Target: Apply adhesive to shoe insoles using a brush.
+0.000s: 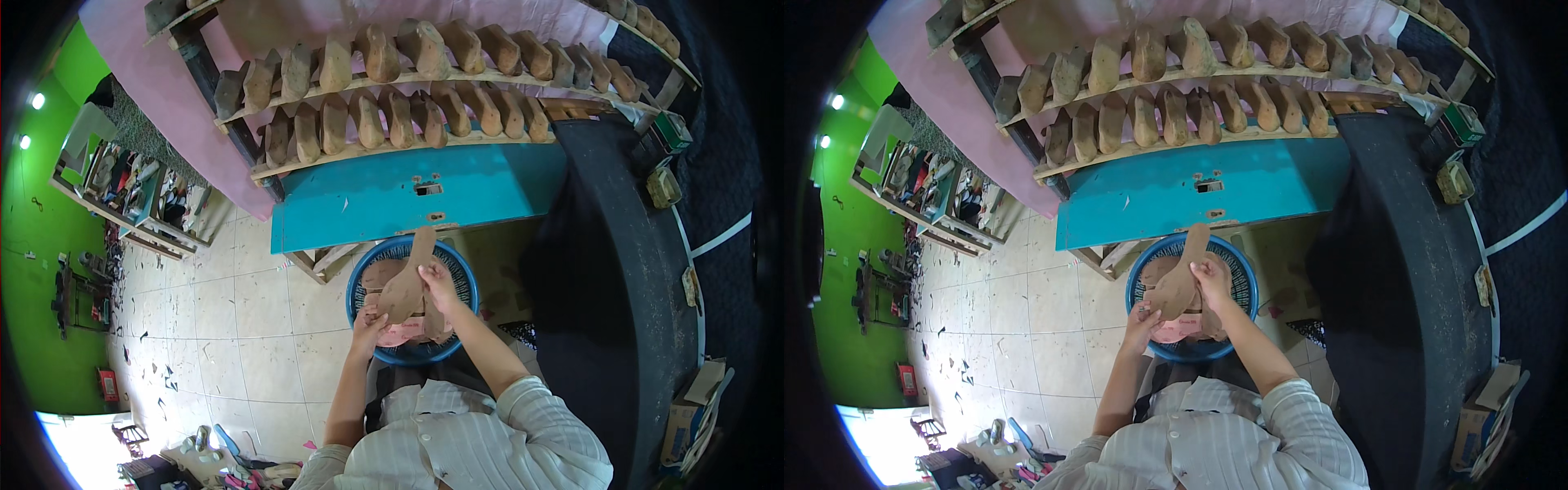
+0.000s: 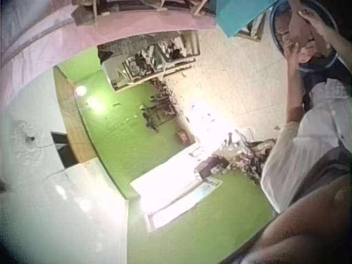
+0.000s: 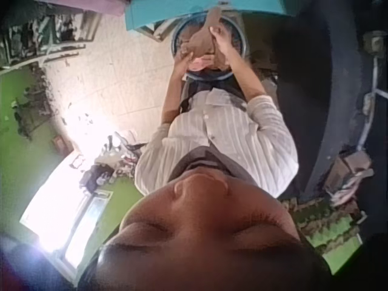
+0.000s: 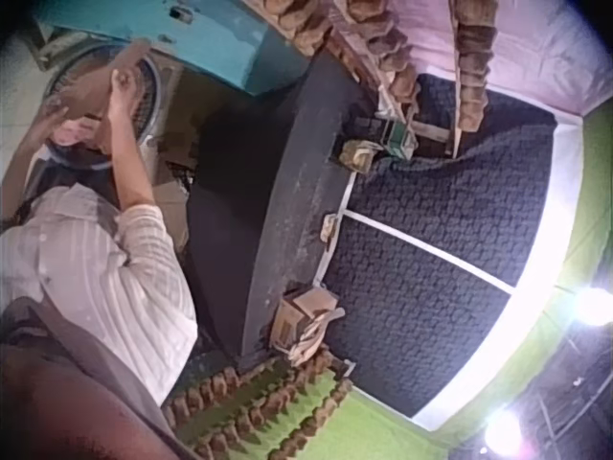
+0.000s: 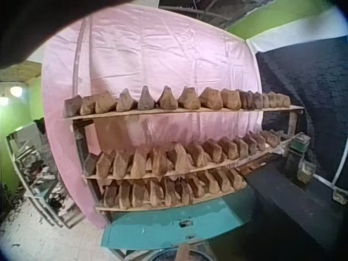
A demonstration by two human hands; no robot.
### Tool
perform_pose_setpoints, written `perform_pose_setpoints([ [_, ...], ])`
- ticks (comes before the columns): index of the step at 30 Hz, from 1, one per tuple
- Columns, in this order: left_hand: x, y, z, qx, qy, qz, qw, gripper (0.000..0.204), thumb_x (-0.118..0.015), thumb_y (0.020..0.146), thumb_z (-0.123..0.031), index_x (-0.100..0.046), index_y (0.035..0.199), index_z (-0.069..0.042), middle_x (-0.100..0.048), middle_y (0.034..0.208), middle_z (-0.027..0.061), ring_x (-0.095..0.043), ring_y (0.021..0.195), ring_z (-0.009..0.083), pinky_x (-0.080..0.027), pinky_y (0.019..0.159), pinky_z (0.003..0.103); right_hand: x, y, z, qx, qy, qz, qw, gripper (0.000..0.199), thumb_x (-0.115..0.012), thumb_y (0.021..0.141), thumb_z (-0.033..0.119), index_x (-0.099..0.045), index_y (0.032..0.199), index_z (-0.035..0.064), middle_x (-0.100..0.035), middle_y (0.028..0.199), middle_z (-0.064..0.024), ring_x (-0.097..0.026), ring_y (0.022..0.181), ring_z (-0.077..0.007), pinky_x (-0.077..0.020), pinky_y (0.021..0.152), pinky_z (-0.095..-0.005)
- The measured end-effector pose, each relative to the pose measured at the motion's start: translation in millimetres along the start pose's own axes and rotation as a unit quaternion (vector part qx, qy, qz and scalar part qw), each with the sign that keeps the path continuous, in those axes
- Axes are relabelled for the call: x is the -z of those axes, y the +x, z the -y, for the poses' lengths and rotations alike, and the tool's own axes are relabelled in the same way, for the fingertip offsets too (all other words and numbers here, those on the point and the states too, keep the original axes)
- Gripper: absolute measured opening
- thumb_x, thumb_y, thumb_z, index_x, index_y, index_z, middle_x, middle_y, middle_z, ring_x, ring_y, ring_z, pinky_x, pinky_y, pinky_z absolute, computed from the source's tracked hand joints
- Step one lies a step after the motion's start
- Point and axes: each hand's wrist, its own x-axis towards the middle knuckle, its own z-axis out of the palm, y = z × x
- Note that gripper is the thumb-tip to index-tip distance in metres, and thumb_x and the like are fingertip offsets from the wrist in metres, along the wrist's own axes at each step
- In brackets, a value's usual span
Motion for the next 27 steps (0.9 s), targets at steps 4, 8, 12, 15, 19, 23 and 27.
perform_pose_setpoints([
  [4,10,-1,29,0.029,-0.038,-0.036,0.998,0.037,-0.062,0.084,0.0,-0.041,0.113,-0.009,-0.051,0.104,0.0114,-0.06,0.091,0.0226,-0.055,0.079,0.035,0,-5,-37,0.006,-0.17,0.061,0.984,0.043,-0.062,0.087,0.015,-0.05,0.125,-0.0017,-0.061,0.108,-0.0065,-0.059,0.093,-0.0134,-0.0458,0.081,-0.0263],
  [8,18,-3,46,0.042,-0.055,-0.03,0.997,0.032,-0.063,0.084,0.0,-0.044,0.107,-0.01,-0.056,0.099,0.0108,-0.062,0.087,0.0214,-0.056,0.079,0.035,5,-14,-61,0.003,-0.37,0.036,0.929,0.059,-0.068,0.082,0.017,-0.043,0.133,-0.0005,-0.064,0.104,-0.0094,-0.062,0.093,-0.0192,-0.0484,0.081,-0.0314],
  [12,21,6,59,0.039,0.054,-0.059,0.996,0.035,-0.067,0.081,-0.003,-0.043,0.107,-0.007,-0.054,0.099,0.011,-0.061,0.085,0.0215,-0.055,0.072,0.032,8,-18,-68,0.012,-0.445,0.007,0.896,0.058,-0.069,0.08,0.016,-0.045,0.131,-0.0008,-0.066,0.099,-0.0114,-0.064,0.089,-0.0218,-0.0493,0.08,-0.032],
  [15,24,15,73,0.004,0.194,-0.08,0.978,0.041,-0.071,0.077,-0.007,-0.043,0.107,-0.005,-0.054,0.096,0.0108,-0.06,0.085,0.022,-0.053,0.071,0.031,13,-17,-69,0.039,-0.498,0.002,0.866,0.057,-0.07,0.078,0.015,-0.048,0.129,-0.0003,-0.067,0.097,-0.0131,-0.065,0.087,-0.0226,-0.0501,0.079,-0.0323],
  [19,23,20,84,-0.025,0.29,-0.094,0.952,0.044,-0.075,0.073,-0.009,-0.046,0.106,-0.005,-0.059,0.093,0.0115,-0.062,0.083,0.0204,-0.051,0.072,0.032,21,-16,-72,0.048,-0.525,-0.011,0.85,0.053,-0.07,0.076,0.01,-0.052,0.124,0.0008,-0.067,0.097,-0.0152,-0.066,0.087,-0.0226,-0.0512,0.078,-0.0315],
  [23,21,16,84,-0.01,0.285,-0.108,0.952,0.053,-0.075,0.072,-0.008,-0.046,0.116,-0.009,-0.061,0.095,0.0131,-0.063,0.083,0.0209,-0.051,0.074,0.032,23,-18,-71,0.021,-0.443,-0.004,0.896,0.05,-0.069,0.075,0.006,-0.053,0.122,0.0008,-0.067,0.097,-0.0147,-0.066,0.086,-0.0207,-0.0524,0.077,-0.0302],
  [27,17,12,81,-0.026,0.337,-0.091,0.937,0.067,-0.075,0.071,-0.008,-0.043,0.128,-0.018,-0.063,0.093,0.0127,-0.064,0.084,0.0222,-0.051,0.075,0.033,31,-19,-79,0.028,-0.434,-0.004,0.9,0.049,-0.068,0.075,0.006,-0.053,0.121,0.0007,-0.067,0.097,-0.014,-0.066,0.085,-0.0191,-0.0529,0.076,-0.0294],
])
